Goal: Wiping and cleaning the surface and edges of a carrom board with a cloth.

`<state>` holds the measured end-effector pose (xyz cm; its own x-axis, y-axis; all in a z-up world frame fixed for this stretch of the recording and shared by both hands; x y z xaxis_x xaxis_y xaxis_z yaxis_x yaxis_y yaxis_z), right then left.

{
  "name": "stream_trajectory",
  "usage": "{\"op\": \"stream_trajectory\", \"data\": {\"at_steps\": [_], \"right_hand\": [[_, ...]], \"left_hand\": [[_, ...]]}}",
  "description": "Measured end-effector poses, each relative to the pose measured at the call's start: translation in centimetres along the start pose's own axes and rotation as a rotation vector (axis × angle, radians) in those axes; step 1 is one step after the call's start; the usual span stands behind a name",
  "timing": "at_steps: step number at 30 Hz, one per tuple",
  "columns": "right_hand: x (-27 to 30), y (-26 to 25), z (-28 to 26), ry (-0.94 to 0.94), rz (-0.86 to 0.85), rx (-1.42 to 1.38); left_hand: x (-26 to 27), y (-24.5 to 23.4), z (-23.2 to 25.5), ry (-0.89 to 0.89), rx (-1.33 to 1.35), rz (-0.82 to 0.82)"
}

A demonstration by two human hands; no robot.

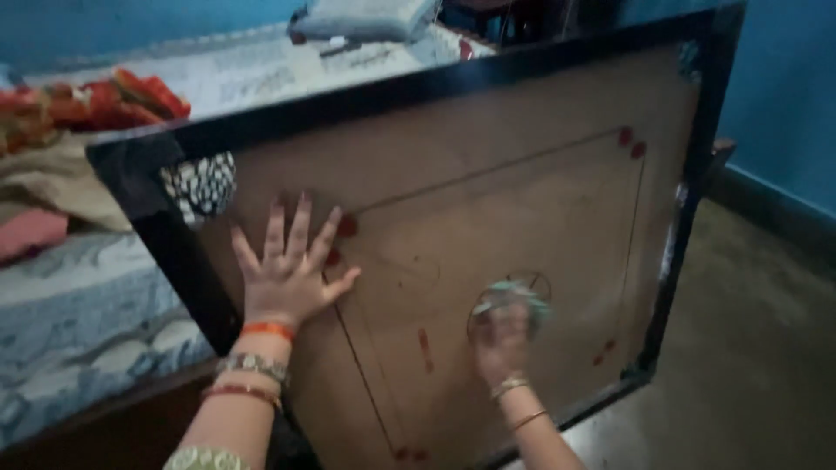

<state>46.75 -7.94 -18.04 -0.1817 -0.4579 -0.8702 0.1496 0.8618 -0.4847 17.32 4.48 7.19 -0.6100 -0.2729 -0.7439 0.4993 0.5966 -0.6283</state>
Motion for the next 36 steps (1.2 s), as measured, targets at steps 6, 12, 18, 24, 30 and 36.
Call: {"op": "stream_trajectory", "data": {"at_steps": [6,12,18,24,30,36], "right_hand": [[-14.6,-3.0,3.9,0.453,0.375,-0.094],[-18.8,-7.4,-3.5,-0.04,0.182,-0.072],[-16.1,-9.5,-3.4,-0.113,0.236,-0.031],[-14.9,-10.2,-3.6,-0.143,0.219,-0.026],[-14.7,-10.2,-3.6,-0.102,0.171,-0.054],[-12.9,-9.5,-1.9,0.12,0.148,0.009]], "left_hand": [[-0.4,0.3,0.1,-0.091,0.066,-0.034],[0.6,3.5,2.2,-0.186,0.208,-0.088],[3.3,4.8,5.6,-0.221,0.199,-0.153],[5.7,5.8,6.7,-0.304,0.183,-0.214],[5.5,5.5,6.8,-0.261,0.243,-0.15],[5.3,5.5,6.5,-0.278,0.196,-0.232]]}}
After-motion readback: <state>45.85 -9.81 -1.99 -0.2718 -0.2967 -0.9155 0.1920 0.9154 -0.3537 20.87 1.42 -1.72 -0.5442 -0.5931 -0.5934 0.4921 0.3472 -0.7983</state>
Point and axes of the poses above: each hand's wrist, its own x-axis away from the middle knuckle, its own y-axis out of the palm, z = x × y, the point moved 4 cm from there along -x, towards the middle knuckle, and after that the axes turned 15 degrees about x, right-handed, at the moved point
